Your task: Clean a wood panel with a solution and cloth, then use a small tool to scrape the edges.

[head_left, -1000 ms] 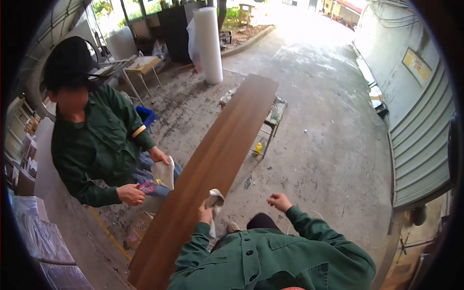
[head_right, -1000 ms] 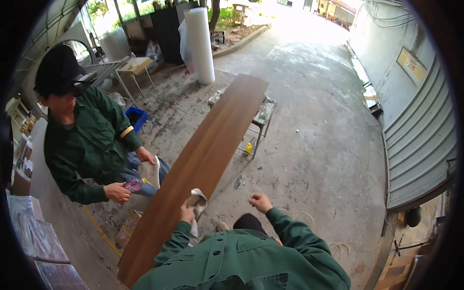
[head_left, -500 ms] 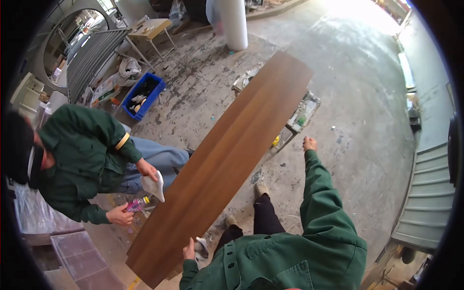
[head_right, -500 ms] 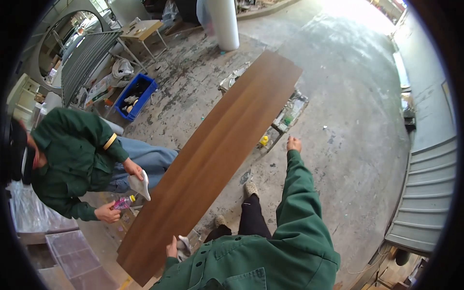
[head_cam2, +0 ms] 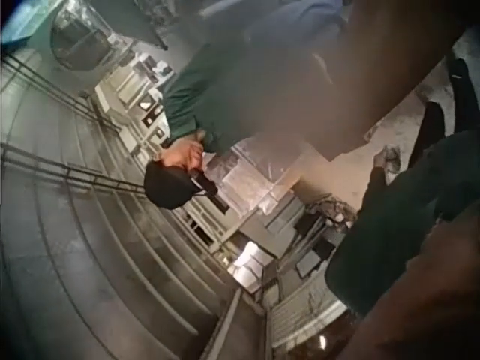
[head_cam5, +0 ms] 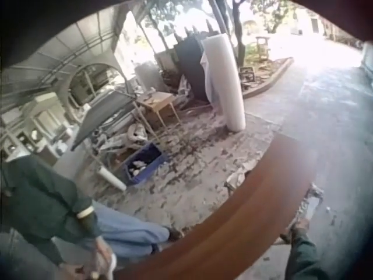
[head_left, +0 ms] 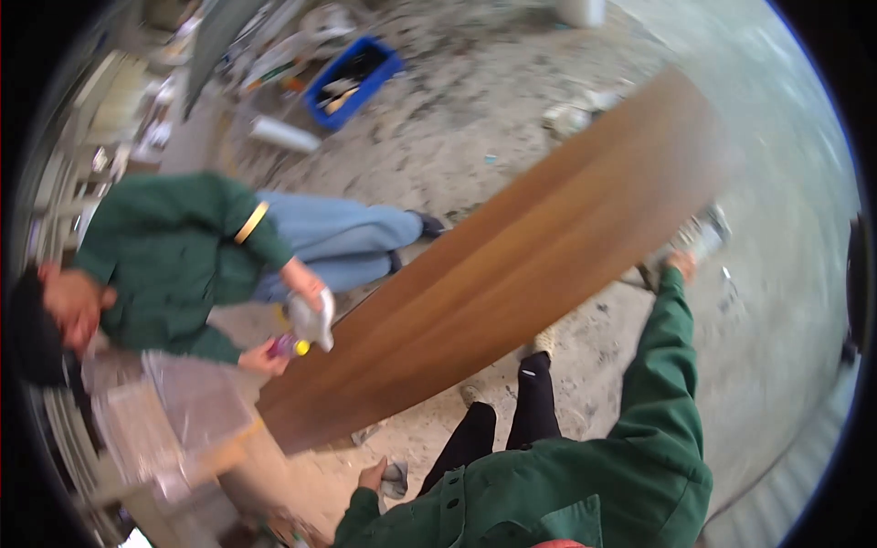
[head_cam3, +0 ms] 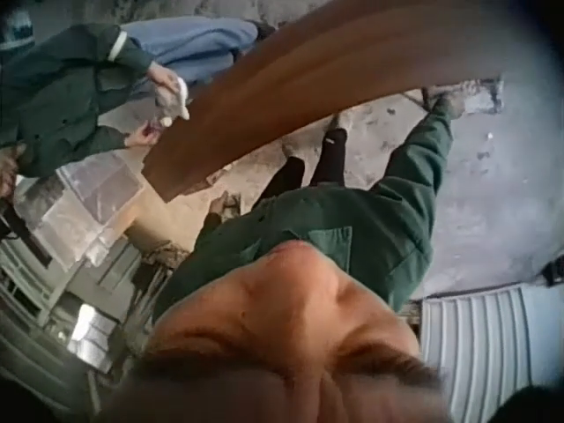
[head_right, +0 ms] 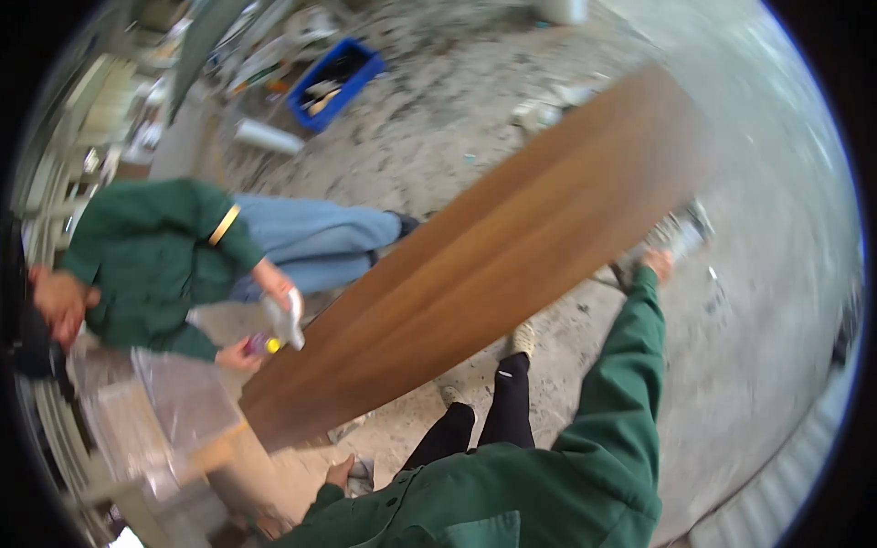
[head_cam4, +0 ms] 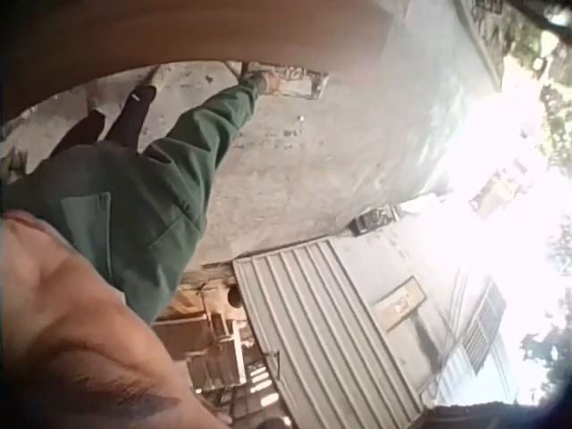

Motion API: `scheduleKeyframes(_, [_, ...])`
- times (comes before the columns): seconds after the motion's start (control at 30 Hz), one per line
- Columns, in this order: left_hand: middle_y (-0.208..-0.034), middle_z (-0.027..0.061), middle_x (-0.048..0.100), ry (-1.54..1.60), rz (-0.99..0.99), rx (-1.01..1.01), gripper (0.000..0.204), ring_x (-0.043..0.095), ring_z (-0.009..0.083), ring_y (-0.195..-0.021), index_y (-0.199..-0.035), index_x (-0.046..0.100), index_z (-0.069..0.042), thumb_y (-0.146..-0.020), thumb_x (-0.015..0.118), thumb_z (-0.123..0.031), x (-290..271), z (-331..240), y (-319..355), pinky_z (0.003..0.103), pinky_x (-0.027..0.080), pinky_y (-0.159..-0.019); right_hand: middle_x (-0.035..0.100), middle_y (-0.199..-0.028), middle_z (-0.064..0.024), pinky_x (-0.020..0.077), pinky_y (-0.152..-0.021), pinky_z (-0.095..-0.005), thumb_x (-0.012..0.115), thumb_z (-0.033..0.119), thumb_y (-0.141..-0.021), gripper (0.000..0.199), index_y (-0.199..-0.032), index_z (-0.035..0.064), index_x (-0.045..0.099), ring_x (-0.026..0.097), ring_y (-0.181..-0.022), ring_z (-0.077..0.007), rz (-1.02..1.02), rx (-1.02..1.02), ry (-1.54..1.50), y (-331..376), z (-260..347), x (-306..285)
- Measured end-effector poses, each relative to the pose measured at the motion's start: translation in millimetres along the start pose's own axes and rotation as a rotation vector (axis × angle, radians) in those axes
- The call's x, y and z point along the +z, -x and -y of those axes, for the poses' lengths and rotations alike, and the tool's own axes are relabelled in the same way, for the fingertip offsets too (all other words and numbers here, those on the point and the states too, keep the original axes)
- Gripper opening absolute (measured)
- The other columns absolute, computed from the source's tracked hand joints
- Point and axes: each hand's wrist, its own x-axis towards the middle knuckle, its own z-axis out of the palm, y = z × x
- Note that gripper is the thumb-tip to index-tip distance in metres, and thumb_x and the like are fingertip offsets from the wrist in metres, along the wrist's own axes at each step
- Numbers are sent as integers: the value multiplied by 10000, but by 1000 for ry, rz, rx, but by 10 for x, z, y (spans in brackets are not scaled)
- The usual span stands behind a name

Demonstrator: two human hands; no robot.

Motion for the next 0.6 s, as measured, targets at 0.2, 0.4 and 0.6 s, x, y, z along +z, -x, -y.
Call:
scheduleKeyframes(0.2, [-977,190,642,-29,58,-64,641,608,304,-945,-1020,649,-42,-824,428,-611,51,184,46,325,453,-851,649,-806,-73,490,-645,-410,531,298,-807,218,-848,117,645,625,-763,-237,193,76,-206,-1214,-659,489])
scheduleKeyframes(0.4, [-1012,171,644,399,49,-206,651,609,272,-965,-1002,669,-36,-749,539,-622,237,618,240,320,450,-870,651,-841,-40,483,-660,-434,506,324,-835,226,-869,165,664,623,-813,-223,391,-65,12,-956,-213,455])
scheduleKeyframes(0.6, [-981,157,651,310,24,-188,641,590,316,-978,-946,696,-93,-734,497,-664,520,1185,347,350,440,-884,656,-820,-59,487,-631,-414,532,344,-821,245,-830,142,671,631,-788,-232,349,-308,721,1803,-1949,218])
